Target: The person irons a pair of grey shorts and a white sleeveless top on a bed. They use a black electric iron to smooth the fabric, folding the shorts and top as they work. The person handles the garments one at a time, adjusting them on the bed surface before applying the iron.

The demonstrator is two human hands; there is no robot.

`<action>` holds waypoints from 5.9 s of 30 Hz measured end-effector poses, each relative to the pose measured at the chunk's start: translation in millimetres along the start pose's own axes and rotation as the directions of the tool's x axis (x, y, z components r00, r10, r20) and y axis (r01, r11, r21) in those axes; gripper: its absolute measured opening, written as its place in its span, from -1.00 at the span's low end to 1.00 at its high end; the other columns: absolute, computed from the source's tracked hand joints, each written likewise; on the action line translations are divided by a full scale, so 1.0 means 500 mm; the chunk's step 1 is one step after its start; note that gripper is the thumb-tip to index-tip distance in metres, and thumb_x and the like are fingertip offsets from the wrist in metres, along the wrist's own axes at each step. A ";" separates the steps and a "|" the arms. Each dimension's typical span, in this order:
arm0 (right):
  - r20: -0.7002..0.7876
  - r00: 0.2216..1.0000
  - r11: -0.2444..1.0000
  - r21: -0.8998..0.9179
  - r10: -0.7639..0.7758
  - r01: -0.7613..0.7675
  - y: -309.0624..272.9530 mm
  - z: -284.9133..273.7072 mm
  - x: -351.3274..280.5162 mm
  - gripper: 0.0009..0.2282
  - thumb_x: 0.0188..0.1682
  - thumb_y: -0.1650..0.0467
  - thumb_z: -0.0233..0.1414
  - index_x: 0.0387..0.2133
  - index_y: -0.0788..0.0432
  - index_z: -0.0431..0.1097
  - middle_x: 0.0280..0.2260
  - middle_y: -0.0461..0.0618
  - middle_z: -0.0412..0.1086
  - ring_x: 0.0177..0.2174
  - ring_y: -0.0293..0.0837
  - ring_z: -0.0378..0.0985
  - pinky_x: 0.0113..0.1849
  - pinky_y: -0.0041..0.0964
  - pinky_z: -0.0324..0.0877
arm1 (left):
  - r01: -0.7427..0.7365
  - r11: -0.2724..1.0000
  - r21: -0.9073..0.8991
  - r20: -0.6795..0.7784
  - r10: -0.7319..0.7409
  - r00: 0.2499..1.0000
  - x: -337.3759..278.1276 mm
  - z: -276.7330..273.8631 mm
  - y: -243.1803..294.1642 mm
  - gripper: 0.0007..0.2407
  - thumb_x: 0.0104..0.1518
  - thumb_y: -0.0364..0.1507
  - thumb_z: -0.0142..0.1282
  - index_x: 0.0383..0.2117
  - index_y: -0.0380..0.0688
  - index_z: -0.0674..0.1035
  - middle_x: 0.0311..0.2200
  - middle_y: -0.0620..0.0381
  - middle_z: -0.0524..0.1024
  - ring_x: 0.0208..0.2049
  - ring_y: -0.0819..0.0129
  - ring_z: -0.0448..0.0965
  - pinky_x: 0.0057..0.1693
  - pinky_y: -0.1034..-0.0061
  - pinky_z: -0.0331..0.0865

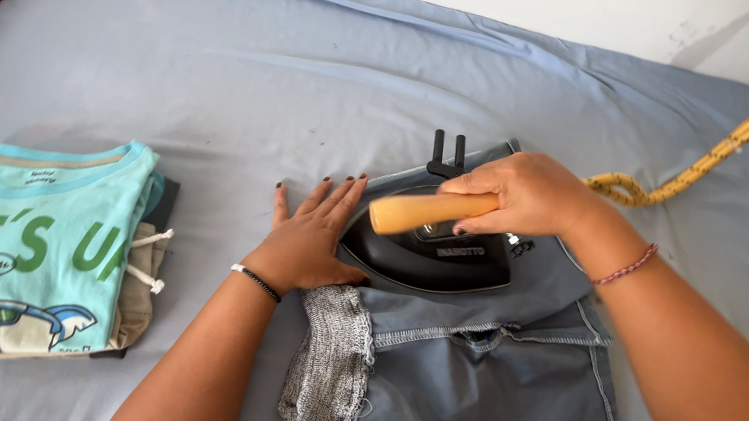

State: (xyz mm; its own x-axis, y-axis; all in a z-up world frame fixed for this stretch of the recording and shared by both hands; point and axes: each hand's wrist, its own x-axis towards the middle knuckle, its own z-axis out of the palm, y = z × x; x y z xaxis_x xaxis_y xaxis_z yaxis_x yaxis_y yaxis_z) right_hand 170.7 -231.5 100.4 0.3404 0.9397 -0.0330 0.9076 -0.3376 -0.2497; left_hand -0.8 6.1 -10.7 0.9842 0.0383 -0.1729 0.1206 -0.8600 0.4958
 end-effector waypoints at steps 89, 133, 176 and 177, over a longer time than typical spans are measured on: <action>-0.490 0.632 0.769 0.573 0.600 -0.285 -0.055 0.183 -0.622 -0.48 -0.06 0.57 0.07 0.23 0.25 0.18 -0.44 -0.23 0.40 -0.44 -0.42 0.37 -0.27 -0.53 0.37 | -0.322 0.800 -0.506 -0.464 0.062 0.883 -0.408 0.073 0.074 -0.64 0.06 -0.66 0.16 0.03 -0.17 0.59 -0.46 0.06 0.54 -0.30 0.47 0.54 -0.02 0.56 0.42; -0.388 0.637 0.680 -0.034 0.667 -0.732 0.014 0.198 -0.428 -0.75 0.05 0.17 0.09 -0.32 0.09 0.42 -0.38 0.04 0.49 -0.35 0.14 0.56 -0.34 0.02 0.41 | -0.471 0.876 0.105 -0.100 0.480 0.872 -0.277 0.106 0.306 -0.48 0.01 -0.17 0.27 0.14 0.00 0.48 0.19 -0.15 0.33 0.26 -0.08 0.26 0.26 -0.12 0.07; -0.593 0.470 0.506 -0.119 0.654 -0.854 0.179 0.060 -0.638 -0.66 -0.04 0.09 0.29 -0.04 -0.15 0.58 -0.43 -0.03 0.55 -0.40 0.02 0.58 -0.32 -0.13 0.45 | -0.585 0.734 -0.344 -0.480 0.398 0.782 -0.304 0.131 0.110 -0.86 -0.02 -0.47 0.35 -0.60 -0.21 0.60 -0.44 0.05 0.61 -0.19 0.13 0.68 0.06 0.27 0.48; -0.631 0.480 0.516 -0.143 0.609 -0.844 0.175 0.076 -0.647 -0.68 -0.01 0.10 0.29 -0.04 -0.15 0.59 -0.42 -0.05 0.55 -0.41 -0.01 0.58 -0.33 -0.18 0.45 | -0.583 0.741 -0.334 -0.492 0.390 0.778 -0.306 0.132 0.111 -0.85 -0.03 -0.47 0.36 -0.61 -0.21 0.59 -0.46 0.06 0.60 -0.22 0.14 0.67 0.00 0.29 0.49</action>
State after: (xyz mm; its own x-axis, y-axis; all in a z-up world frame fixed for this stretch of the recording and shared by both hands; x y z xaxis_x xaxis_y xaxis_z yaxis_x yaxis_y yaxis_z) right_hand 130.7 -563.1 52.3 0.8715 0.2105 0.4429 0.2164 -0.9756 0.0377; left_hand -153.1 -81.1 -13.1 0.8768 -0.0554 0.4777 -0.4409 -0.4895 0.7524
